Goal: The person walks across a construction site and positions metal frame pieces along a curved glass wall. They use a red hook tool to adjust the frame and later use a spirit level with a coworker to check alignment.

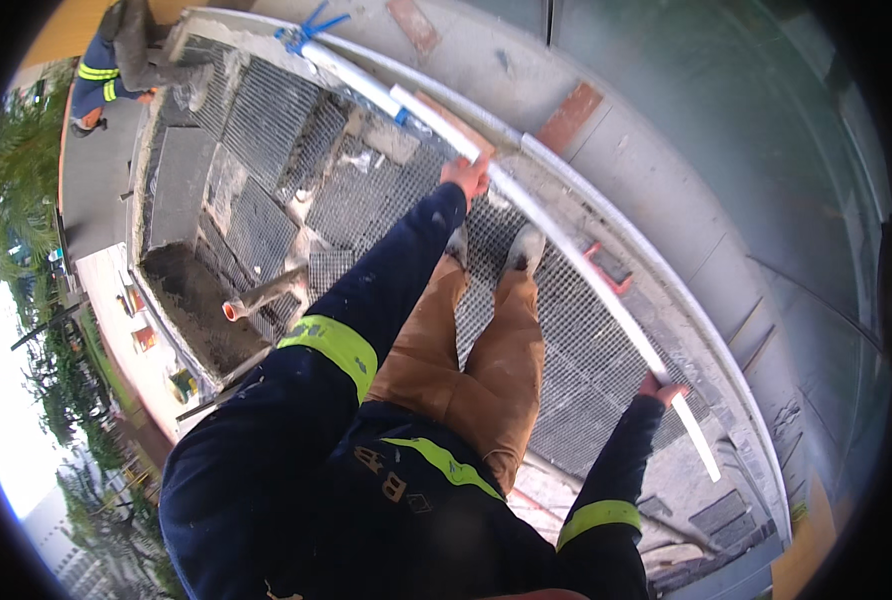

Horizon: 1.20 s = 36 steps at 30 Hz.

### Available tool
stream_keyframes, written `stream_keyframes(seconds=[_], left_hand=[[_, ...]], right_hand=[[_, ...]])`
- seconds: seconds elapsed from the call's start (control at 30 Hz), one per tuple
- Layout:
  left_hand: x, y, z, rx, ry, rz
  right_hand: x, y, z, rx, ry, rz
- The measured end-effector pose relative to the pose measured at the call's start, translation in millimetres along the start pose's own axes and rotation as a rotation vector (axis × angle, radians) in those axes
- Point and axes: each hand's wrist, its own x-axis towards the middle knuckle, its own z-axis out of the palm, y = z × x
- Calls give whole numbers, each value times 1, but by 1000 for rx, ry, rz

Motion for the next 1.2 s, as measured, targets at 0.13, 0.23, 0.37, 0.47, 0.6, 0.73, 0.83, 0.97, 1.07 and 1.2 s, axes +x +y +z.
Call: stream_keyframes(seconds=[0.13, 0.23, 0.37, 0.47, 0.6, 0.73, 0.83, 0.97, 1.07, 1.2], left_hand=[[60, -7, 15, -96, -42, 30], [86, -6, 17, -139, -46, 37], [102, -1, 11, -235, -93, 116], [107, 3, 6, -282, -124, 125], [110, 4, -3, -295, -164, 127], [112, 2, -18, -390, -243, 133], [112, -3, -29, -392, -224, 109], [113, -10, -34, -341, -249, 160], [115, -13, -33, -299, -282, 184], [123, -14, -27, -206, -350, 195]], right_hand=[[35, 33, 31, -17, -131, -29], [50, 49, 50, -18, -172, -25], [53, 60, 70, -72, -197, -34], [51, 65, 81, -103, -288, -120], [49, 61, 86, -17, -386, -111], [45, 57, 82, -7, -353, -79], [44, 62, 79, -40, -393, -92], [49, 69, 74, -49, -452, -59], [60, 70, 70, 22, -384, -37], [74, 72, 71, -47, -423, -87]])
